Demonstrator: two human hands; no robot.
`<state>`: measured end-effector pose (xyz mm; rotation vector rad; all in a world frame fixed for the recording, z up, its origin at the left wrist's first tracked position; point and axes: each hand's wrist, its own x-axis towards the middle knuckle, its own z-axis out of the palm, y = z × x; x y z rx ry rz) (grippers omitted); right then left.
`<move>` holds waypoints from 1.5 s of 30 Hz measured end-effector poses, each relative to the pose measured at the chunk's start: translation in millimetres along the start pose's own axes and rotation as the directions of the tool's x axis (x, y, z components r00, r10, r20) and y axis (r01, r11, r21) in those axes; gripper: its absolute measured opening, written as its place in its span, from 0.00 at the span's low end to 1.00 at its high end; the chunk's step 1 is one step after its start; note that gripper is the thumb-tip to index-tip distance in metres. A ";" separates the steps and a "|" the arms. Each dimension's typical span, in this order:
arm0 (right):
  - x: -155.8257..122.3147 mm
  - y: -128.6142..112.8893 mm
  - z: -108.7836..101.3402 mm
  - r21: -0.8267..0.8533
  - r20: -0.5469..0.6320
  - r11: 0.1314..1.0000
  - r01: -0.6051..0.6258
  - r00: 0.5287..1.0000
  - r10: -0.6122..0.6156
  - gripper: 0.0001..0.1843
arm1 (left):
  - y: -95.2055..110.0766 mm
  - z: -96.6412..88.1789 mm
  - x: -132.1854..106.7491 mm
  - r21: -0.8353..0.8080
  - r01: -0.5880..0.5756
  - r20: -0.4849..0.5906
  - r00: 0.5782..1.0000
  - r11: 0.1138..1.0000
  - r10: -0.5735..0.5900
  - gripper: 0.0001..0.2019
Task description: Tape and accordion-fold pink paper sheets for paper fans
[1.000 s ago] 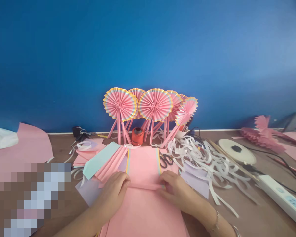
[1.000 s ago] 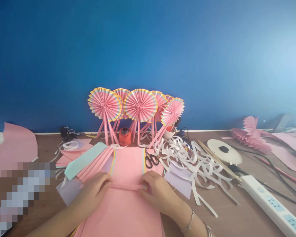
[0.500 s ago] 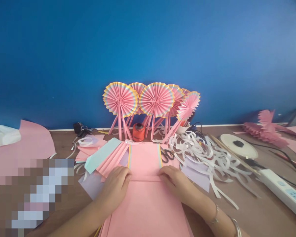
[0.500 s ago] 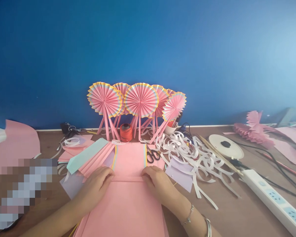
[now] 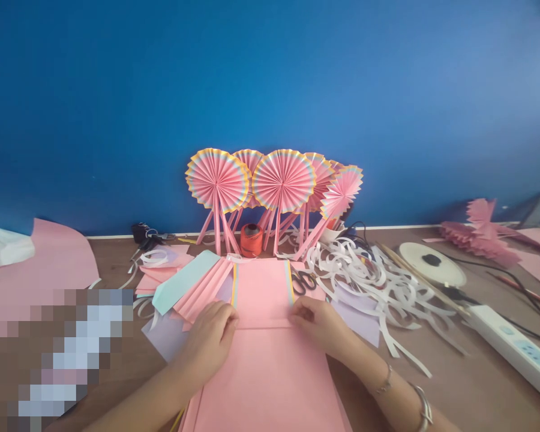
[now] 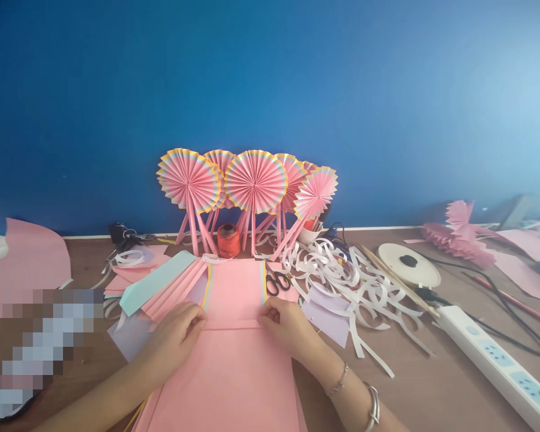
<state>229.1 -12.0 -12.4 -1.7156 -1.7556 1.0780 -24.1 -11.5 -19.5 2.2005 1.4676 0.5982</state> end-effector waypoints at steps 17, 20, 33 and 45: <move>-0.6 -0.4 1.9 -0.068 0.000 0.997 0.044 0.999 -0.044 0.05 | 0.8 -1.2 1.9 0.029 0.005 0.043 0.999 1.000 -0.006 0.09; -1.1 -0.7 2.6 -0.109 -0.004 0.992 0.066 0.998 -0.067 0.06 | 0.3 -1.3 2.0 0.045 0.003 0.049 0.999 0.999 -0.005 0.09; -10.6 -6.5 6.5 -0.626 0.035 0.685 0.373 0.891 -0.453 0.18 | 13.3 4.6 -3.6 0.499 -0.315 0.098 0.946 0.807 0.309 0.26; -14.9 -8.1 0.0 -0.651 0.185 0.553 0.519 0.816 -0.548 0.17 | 5.4 -3.3 0.5 0.498 -0.473 0.167 0.875 0.727 0.455 0.10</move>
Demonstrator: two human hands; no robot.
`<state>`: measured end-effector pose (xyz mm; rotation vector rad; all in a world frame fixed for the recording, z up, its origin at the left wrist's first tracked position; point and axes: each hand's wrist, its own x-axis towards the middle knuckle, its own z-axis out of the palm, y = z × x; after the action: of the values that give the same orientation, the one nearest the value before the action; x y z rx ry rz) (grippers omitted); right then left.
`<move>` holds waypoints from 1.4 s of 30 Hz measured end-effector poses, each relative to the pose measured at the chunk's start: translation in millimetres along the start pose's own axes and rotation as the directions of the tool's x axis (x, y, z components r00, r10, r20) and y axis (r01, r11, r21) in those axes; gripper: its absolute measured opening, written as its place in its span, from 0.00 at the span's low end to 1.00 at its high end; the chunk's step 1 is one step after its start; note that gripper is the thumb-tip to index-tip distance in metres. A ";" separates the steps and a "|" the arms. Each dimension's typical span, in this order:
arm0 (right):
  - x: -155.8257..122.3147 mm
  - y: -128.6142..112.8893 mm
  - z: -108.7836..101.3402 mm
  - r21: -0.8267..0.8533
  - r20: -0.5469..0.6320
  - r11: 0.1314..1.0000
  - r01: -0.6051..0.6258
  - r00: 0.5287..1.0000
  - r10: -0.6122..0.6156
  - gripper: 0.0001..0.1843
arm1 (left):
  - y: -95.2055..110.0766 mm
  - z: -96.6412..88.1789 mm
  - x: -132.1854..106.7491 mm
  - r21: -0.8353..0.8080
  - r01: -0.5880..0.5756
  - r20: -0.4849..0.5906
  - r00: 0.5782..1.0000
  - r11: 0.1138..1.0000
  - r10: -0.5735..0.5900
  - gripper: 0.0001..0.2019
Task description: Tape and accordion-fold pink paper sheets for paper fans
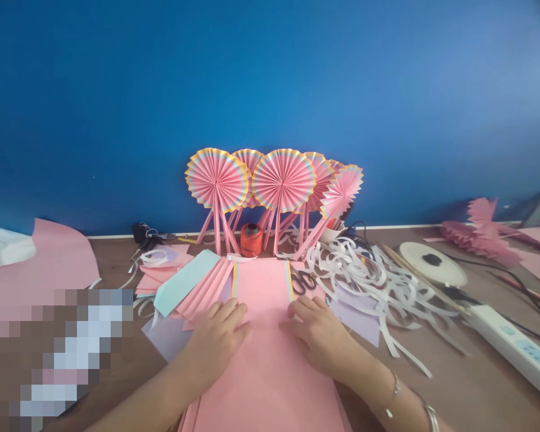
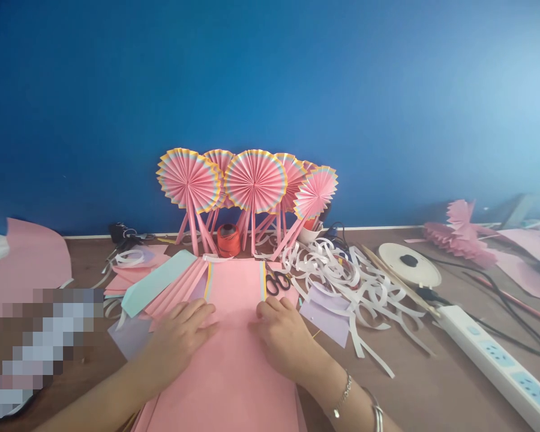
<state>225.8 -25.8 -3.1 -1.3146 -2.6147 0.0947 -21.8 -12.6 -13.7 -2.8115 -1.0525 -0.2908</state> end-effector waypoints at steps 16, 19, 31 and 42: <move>-1.8 9.7 -3.8 0.349 -0.160 0.937 -0.008 0.985 0.068 0.17 | -8.2 -5.1 -8.5 -0.616 0.162 -0.228 0.900 0.771 -0.371 0.14; -2.2 2.5 -4.4 0.542 -0.230 0.840 0.028 0.966 0.116 0.16 | 2.6 -2.2 -5.3 -0.824 0.372 0.160 0.877 0.428 -0.454 0.11; -3.1 -20.8 -0.5 0.403 -0.109 0.908 0.115 0.991 -0.077 0.11 | 26.6 -12.8 5.2 -0.909 0.392 0.387 0.668 -0.141 -0.635 0.14; -2.4 -6.9 -1.3 0.654 -0.066 0.756 0.023 0.997 0.027 0.17 | 3.3 -24.9 8.9 -0.533 0.027 0.762 0.450 -0.846 -0.466 0.07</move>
<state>222.0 -31.9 -1.2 -1.0225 -2.1794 0.8666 -16.4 -14.0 12.4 0.1923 1.0271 1.0171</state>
